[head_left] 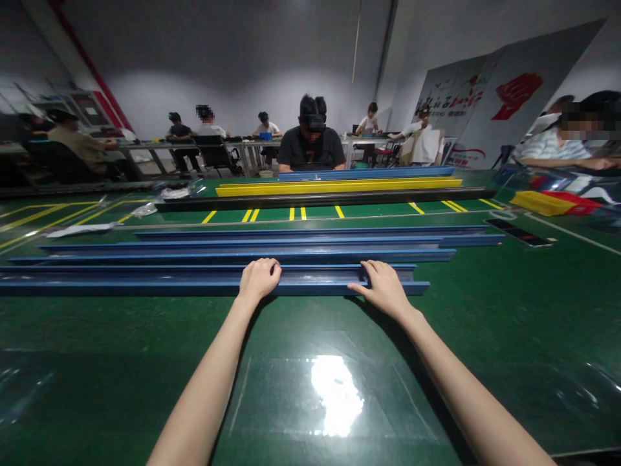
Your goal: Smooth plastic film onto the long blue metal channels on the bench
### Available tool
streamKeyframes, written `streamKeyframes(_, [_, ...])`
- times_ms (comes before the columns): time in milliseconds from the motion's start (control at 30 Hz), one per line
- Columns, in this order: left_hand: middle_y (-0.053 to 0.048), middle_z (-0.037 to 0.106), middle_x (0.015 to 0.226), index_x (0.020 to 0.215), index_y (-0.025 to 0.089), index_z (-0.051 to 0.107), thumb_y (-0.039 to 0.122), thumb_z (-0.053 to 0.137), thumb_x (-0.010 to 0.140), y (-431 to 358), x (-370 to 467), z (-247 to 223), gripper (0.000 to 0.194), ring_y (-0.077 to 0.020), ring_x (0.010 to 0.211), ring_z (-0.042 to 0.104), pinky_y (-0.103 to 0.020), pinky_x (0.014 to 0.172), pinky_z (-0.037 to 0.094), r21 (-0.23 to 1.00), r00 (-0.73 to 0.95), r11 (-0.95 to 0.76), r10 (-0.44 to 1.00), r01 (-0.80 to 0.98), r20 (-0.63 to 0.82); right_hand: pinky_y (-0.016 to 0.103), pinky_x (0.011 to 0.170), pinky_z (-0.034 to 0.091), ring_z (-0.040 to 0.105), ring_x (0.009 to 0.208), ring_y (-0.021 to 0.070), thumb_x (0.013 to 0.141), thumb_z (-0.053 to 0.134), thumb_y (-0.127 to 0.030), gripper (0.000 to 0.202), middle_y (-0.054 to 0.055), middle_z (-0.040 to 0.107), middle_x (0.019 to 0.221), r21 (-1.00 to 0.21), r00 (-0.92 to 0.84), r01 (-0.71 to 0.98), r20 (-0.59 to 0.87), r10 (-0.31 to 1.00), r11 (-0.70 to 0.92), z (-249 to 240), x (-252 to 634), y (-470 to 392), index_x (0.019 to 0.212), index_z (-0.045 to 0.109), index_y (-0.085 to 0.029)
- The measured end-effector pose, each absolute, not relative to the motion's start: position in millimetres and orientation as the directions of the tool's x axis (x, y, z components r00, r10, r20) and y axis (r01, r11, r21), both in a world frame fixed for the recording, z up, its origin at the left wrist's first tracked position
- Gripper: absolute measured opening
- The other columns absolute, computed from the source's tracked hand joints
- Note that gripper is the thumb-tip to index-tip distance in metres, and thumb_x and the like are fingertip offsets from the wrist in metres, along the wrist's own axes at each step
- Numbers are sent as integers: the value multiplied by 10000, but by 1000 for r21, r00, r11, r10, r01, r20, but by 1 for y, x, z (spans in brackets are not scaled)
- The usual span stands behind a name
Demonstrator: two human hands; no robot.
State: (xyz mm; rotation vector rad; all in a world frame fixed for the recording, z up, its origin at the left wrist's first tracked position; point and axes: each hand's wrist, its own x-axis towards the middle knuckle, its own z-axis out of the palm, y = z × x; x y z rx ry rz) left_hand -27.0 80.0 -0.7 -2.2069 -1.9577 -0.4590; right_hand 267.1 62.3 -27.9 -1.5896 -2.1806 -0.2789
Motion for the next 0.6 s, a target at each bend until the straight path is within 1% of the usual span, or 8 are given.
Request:
streamKeyframes(200, [-27, 679, 956, 863, 235, 658, 302, 332, 830, 82, -44, 2, 334, -207, 881, 613, -282, 718, 439, 98, 23, -55, 952, 994, 305, 415, 936, 295, 460, 1067, 277, 773, 371, -634, 679, 156, 564, 1127, -51, -243, 953, 463, 853, 299, -27, 242, 61, 1157, 519, -94])
streamKeyframes(433, [-44, 678, 954, 844, 227, 648, 363, 299, 841, 83, -53, 11, 375, -229, 882, 615, -292, 699, 439, 42, 40, -51, 973, 998, 229, 407, 936, 280, 451, 1055, 277, 778, 341, -648, 703, 167, 562, 1113, -19, -244, 959, 458, 855, 284, -26, 226, 60, 1151, 514, -77])
streamKeyframes(600, [-54, 675, 942, 849, 212, 643, 334, 293, 849, 83, -51, 14, 371, -218, 869, 614, -287, 708, 431, 18, 100, -106, 972, 994, 215, 413, 937, 270, 443, 1058, 280, 787, 322, -642, 704, 182, 556, 1112, 2, -250, 960, 458, 853, 280, -27, 221, 61, 1158, 505, -72])
